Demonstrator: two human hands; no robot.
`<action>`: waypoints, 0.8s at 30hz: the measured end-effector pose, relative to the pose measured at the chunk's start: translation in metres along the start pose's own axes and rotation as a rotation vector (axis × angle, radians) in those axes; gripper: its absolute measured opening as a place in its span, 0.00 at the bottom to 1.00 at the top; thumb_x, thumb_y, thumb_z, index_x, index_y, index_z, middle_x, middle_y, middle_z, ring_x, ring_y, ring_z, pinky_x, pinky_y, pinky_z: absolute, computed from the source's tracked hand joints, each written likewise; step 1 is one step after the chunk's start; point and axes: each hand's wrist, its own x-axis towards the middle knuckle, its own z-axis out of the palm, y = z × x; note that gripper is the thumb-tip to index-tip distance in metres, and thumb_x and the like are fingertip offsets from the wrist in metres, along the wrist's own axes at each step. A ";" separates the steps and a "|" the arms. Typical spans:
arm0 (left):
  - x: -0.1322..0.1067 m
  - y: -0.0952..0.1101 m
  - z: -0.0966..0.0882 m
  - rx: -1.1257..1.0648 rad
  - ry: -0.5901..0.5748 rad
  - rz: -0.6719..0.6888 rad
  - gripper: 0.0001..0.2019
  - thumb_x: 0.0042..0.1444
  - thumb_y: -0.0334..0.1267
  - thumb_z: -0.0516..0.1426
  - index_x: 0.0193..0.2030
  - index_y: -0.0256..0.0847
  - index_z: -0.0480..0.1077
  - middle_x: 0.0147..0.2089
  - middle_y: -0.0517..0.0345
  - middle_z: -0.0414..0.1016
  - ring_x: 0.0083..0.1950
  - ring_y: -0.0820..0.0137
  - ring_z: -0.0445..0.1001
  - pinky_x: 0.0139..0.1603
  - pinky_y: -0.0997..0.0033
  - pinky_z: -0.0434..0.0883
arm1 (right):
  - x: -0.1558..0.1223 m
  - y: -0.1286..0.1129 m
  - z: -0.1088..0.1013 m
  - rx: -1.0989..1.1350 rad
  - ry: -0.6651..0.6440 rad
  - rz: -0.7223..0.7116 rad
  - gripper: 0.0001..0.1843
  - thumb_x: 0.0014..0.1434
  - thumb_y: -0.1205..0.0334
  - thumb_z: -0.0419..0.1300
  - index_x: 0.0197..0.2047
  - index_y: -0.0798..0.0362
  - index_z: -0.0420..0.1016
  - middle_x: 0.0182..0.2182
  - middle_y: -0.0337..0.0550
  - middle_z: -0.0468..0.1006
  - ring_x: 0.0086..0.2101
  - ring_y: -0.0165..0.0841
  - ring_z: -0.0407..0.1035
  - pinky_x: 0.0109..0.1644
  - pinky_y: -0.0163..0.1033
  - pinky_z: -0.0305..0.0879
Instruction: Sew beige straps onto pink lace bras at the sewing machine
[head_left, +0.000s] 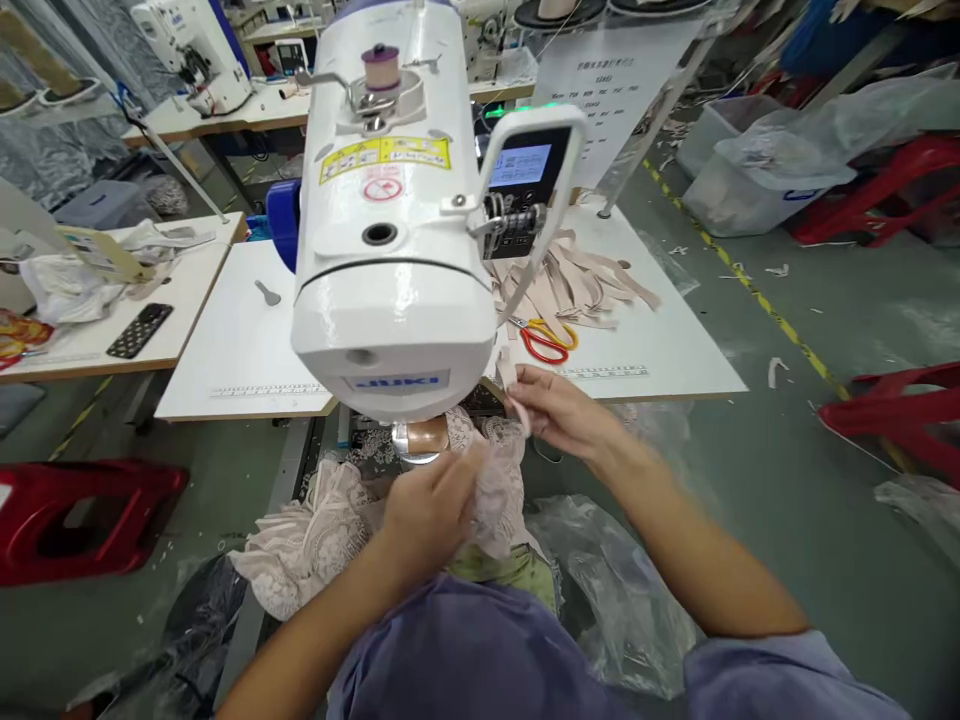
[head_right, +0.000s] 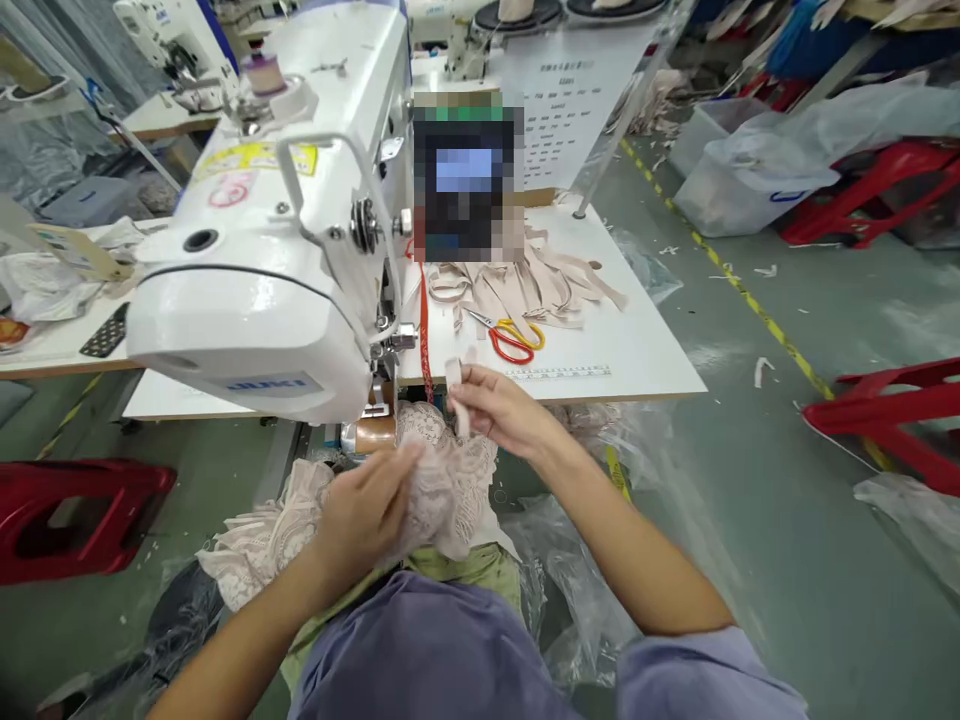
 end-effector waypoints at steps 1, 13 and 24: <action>0.000 -0.004 -0.007 0.074 0.044 -0.067 0.20 0.69 0.35 0.47 0.62 0.41 0.70 0.45 0.48 0.78 0.40 0.67 0.78 0.40 0.72 0.73 | -0.006 0.005 0.011 0.050 -0.043 0.016 0.22 0.45 0.48 0.73 0.34 0.50 0.70 0.24 0.33 0.70 0.21 0.24 0.62 0.21 0.29 0.54; -0.011 -0.027 -0.032 0.288 -0.056 -0.280 0.21 0.69 0.42 0.47 0.66 0.48 0.68 0.29 0.56 0.79 0.29 0.67 0.75 0.27 0.74 0.58 | 0.015 0.020 0.053 -0.295 0.018 -0.213 0.09 0.57 0.55 0.65 0.36 0.47 0.70 0.25 0.38 0.74 0.25 0.33 0.69 0.31 0.40 0.68; -0.018 -0.037 -0.043 -0.451 -0.134 -0.555 0.25 0.68 0.48 0.50 0.68 0.45 0.62 0.23 0.63 0.72 0.24 0.68 0.70 0.30 0.73 0.68 | 0.038 0.013 0.070 -0.708 0.221 -0.476 0.04 0.56 0.60 0.59 0.31 0.48 0.66 0.34 0.43 0.74 0.39 0.40 0.69 0.42 0.45 0.68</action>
